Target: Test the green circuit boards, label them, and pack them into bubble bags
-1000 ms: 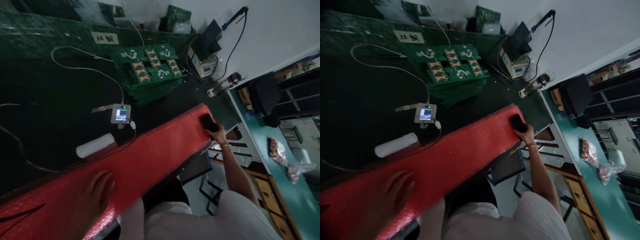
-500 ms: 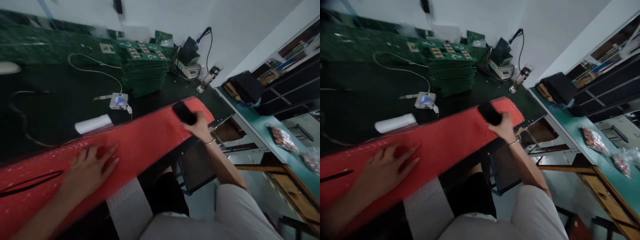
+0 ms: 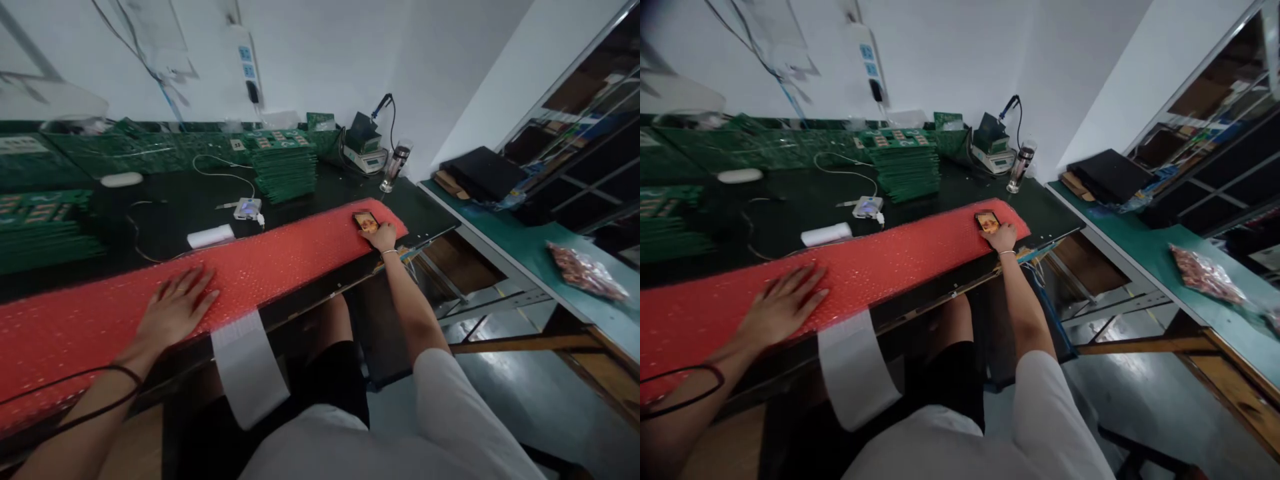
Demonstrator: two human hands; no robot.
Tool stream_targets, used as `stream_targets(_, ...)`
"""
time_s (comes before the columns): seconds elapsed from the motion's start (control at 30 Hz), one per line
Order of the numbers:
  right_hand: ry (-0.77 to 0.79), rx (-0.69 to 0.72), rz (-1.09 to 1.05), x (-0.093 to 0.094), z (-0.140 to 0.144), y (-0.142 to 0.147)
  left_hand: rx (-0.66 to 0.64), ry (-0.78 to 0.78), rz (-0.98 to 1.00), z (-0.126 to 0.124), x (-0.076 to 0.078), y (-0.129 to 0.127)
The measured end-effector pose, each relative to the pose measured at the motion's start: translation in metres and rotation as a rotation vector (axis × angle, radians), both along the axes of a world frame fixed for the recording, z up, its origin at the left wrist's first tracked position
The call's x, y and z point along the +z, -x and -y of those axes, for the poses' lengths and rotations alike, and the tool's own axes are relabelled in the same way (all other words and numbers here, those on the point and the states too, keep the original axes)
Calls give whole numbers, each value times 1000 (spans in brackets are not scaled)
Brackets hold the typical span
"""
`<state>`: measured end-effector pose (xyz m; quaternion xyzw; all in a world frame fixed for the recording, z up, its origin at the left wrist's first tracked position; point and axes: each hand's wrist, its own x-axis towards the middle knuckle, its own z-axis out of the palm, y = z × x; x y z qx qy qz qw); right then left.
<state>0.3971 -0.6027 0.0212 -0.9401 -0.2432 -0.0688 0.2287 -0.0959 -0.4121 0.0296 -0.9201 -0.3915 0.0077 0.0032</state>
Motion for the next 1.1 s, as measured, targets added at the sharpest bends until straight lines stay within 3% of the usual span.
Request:
stream_targets(0.23,12,-14,13,-11,-2,0,-8,-22,41,-6,-7,-1)
stream_targets(0.57,92,-28,60,3,-4,-14,-27,-31,135,-16,-16,2)
stream_targets(0.7,72,-133,176,8,-1,-11,-35,-41,157,9,-6,6)
stream_targets(0.8,-69,43,298,7,-13,5,3,-123,303,33,6,14)
stream_targets(0.87,-174,232,346,7,-26,26,48,-161,451,32,17,26)
stream_targets(0.93,-223,401,380,10,-40,54,189,-219,697,10,34,52)
stream_targets(1.03,-225,616,370,13,-55,101,641,-316,1302,-53,70,106)
stream_targets(1.1,-236,717,350,10,-62,125,694,-334,1389,-98,93,138)
